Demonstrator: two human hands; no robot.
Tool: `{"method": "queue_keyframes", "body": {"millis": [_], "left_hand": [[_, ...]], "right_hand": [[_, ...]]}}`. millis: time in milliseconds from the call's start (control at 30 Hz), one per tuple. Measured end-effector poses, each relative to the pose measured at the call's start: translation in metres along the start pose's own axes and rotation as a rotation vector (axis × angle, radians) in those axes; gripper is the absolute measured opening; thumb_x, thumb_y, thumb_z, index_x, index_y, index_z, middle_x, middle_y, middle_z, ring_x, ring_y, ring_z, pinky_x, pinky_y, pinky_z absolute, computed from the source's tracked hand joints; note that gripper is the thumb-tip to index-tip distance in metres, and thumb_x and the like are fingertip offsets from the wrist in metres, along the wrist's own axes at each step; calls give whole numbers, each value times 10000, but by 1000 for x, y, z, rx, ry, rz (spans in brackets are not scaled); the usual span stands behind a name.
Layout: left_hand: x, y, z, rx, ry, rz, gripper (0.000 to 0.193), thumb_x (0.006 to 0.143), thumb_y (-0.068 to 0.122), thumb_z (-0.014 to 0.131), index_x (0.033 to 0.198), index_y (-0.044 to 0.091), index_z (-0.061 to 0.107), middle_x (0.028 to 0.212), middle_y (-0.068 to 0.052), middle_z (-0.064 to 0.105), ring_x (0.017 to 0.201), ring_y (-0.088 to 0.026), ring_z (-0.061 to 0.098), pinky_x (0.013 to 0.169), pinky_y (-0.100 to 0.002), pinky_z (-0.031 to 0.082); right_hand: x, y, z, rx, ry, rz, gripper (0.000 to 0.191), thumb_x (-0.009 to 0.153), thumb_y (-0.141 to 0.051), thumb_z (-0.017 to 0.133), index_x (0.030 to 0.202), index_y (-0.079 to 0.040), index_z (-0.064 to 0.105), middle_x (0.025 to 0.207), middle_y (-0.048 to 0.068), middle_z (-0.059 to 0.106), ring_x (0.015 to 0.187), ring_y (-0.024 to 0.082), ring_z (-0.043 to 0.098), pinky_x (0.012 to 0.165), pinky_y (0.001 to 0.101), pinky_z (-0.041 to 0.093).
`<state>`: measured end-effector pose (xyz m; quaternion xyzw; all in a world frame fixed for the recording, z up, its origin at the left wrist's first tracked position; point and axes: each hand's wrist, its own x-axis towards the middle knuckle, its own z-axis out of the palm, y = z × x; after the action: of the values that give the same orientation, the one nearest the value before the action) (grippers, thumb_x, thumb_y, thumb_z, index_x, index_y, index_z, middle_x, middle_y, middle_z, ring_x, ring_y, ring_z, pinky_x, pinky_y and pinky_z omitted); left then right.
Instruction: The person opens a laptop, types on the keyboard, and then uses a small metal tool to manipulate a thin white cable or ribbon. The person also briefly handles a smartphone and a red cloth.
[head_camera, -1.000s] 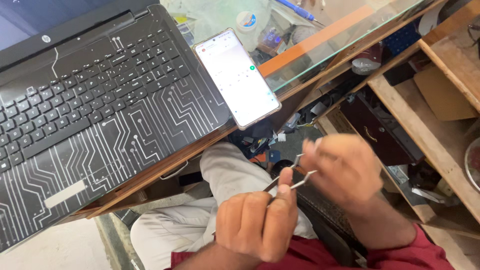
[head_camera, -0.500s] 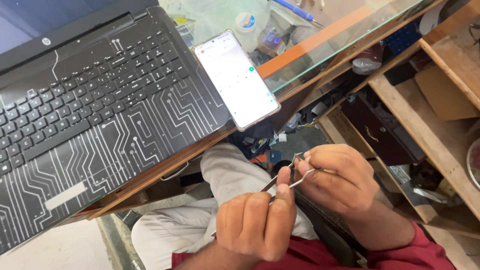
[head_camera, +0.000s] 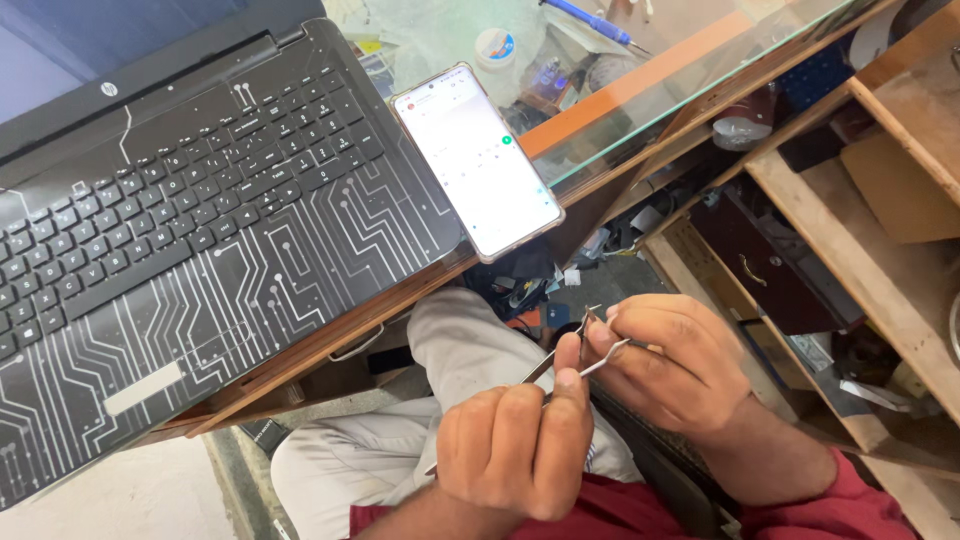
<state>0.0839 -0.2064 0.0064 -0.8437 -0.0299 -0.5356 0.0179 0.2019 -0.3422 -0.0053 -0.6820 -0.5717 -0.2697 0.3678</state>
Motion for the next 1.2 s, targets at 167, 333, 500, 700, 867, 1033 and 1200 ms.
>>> {"method": "queue_keyframes", "body": {"millis": [167, 333, 500, 700, 867, 1033, 1200], "left_hand": [[3, -3, -10, -42, -20, 59, 232, 877, 99, 887, 818, 104, 663, 679, 22, 558, 572, -130, 549, 491, -270, 386], [3, -6, -11, -25, -12, 51, 242, 875, 87, 899, 824, 106, 663, 688, 32, 561, 573, -125, 552, 482, -269, 379], [4, -2, -7, -41, 20, 4, 220, 848, 71, 893, 829, 97, 675, 675, 27, 558, 559, -129, 545, 476, -274, 368], [4, -5, -9, -44, 0, 15, 222, 855, 65, 892, 826, 96, 675, 670, 28, 542, 549, -128, 527, 474, -280, 362], [6, -2, -9, -61, -67, -67, 263, 858, 64, 889, 777, 107, 642, 670, 6, 550, 533, -158, 505, 473, -318, 346], [6, -2, -12, 24, -72, -93, 232, 870, 88, 890, 799, 103, 670, 676, 6, 555, 535, -155, 497, 473, -310, 348], [0, -4, -11, 135, -45, 16, 249, 900, 128, 922, 845, 128, 679, 709, 31, 574, 575, -126, 528, 476, -280, 356]], "right_hand": [[23, 11, 2, -314, 92, 3, 254, 787, 125, 877, 923, -20, 718, 891, 99, 636, 788, 292, 653, 656, 391, 510], [11, 3, -14, -107, 37, -52, 233, 789, 58, 822, 959, 19, 667, 910, 102, 631, 812, 276, 672, 696, 369, 573], [-12, 6, -3, -118, 30, -93, 265, 805, 16, 876, 989, -35, 692, 948, 86, 662, 858, 262, 699, 735, 369, 586], [0, 3, -4, -150, 82, 47, 276, 759, 55, 856, 959, -21, 681, 928, 92, 657, 813, 254, 677, 697, 363, 540], [20, 8, 1, -177, 143, 21, 286, 790, 75, 859, 917, -50, 636, 925, 87, 646, 798, 259, 663, 677, 359, 520], [5, 7, -9, -146, 149, 46, 291, 776, 113, 820, 1011, 20, 675, 960, 104, 640, 850, 257, 677, 670, 349, 551], [-12, -7, -17, 11, 74, -73, 368, 753, 83, 873, 1050, 13, 667, 960, 88, 619, 852, 254, 677, 741, 351, 621]]}}
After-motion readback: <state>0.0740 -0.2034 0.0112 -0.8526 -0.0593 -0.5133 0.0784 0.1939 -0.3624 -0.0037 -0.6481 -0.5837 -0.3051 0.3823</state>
